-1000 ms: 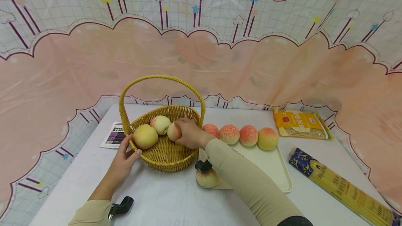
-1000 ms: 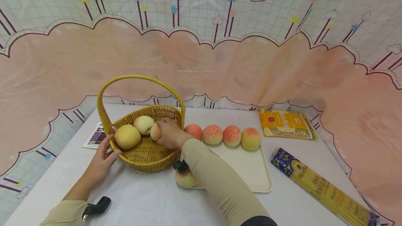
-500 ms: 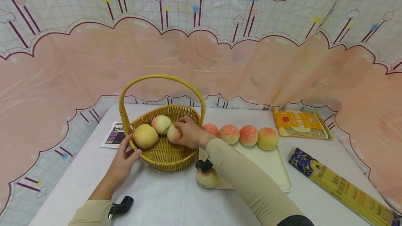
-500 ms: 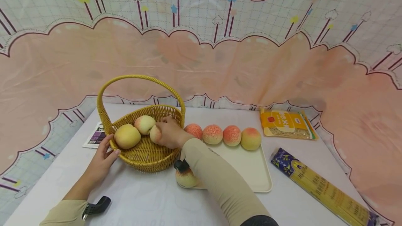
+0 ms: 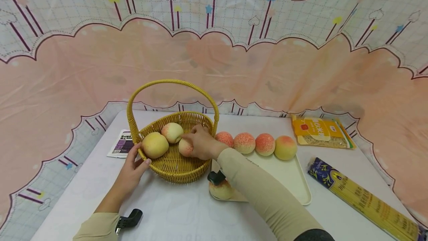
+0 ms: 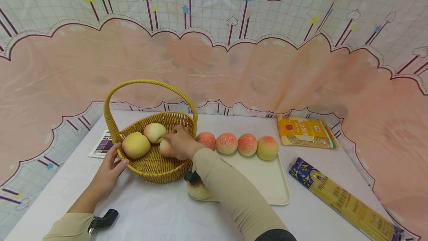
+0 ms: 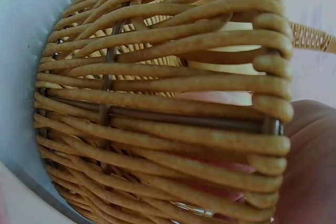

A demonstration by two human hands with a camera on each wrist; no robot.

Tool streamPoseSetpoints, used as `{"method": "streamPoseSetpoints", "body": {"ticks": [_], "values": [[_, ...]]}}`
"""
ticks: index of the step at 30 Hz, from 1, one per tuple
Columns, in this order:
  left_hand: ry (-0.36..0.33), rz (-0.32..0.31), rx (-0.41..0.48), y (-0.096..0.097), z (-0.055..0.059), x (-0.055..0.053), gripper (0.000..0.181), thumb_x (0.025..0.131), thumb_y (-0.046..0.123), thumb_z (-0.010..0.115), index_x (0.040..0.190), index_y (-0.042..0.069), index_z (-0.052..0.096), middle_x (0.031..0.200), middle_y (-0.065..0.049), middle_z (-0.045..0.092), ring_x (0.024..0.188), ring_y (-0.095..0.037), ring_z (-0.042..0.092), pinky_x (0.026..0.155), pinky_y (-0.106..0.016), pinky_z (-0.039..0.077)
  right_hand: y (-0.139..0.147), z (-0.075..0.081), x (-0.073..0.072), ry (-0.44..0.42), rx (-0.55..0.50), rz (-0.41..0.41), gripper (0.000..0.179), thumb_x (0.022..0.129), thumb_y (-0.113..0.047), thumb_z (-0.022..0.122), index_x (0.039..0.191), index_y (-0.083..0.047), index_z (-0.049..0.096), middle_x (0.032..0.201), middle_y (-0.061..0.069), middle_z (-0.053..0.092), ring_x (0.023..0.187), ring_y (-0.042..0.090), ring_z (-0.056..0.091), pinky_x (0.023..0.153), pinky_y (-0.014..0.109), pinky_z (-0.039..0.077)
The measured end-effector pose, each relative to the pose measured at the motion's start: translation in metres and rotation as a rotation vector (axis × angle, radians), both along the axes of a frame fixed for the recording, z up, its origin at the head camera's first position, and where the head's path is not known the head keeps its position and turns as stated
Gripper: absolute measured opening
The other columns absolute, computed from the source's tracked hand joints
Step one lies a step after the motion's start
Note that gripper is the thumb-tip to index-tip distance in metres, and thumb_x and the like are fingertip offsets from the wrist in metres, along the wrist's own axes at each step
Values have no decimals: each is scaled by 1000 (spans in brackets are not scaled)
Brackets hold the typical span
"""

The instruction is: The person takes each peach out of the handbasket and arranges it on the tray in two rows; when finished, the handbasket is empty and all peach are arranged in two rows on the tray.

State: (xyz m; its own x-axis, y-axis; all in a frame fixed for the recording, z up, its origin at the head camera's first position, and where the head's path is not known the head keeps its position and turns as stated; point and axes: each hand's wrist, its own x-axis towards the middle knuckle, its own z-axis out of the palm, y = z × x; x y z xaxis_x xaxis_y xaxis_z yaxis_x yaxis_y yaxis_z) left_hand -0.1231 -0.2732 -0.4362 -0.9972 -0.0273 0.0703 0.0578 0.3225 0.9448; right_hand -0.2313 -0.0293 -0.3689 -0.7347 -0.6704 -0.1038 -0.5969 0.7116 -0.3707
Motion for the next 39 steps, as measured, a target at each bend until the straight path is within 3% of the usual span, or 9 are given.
{"method": "streamPoseSetpoints", "body": {"ticks": [5, 8, 14, 30, 39], "values": [[4, -4, -11, -1, -1, -1, 70, 104, 12, 51, 158, 0, 7, 162, -29, -2, 136, -63, 23, 108, -63, 28, 0, 1, -1, -3, 16, 37, 58, 95, -28, 71, 148, -18, 52, 155, 17, 35, 146, 32, 28, 116, 43, 29], [5, -8, -17, -1, -2, -1, 71, 104, 12, 51, 157, 0, 6, 162, -30, -2, 136, -64, 23, 108, -64, 28, 2, 2, -2, 0, 16, 70, 57, 96, -27, 70, 148, -15, 50, 154, 13, 40, 146, 27, 30, 118, 39, 26], [2, -6, -17, -1, -1, 0, 70, 104, 12, 50, 158, 0, 6, 162, -29, -3, 137, -63, 23, 109, -63, 28, 5, 1, -5, -23, -10, 88, 59, 95, -29, 71, 148, -13, 51, 151, 9, 44, 143, 24, 35, 115, 35, 31], [-3, -6, -24, 1, 2, 3, 69, 105, 15, 50, 158, 2, 7, 163, -27, -3, 138, -63, 20, 109, -66, 26, 12, 10, -3, -48, -130, 104, 61, 88, -20, 73, 145, -11, 53, 146, 14, 47, 136, 26, 41, 107, 36, 41], [-12, -2, -34, 1, 1, 2, 70, 105, 13, 49, 158, 2, 6, 162, -28, -3, 138, -62, 21, 109, -63, 27, 28, 22, 5, -101, -204, 59, 61, 88, -20, 74, 145, -19, 53, 147, 13, 42, 125, 25, 48, 93, 36, 49]]}}
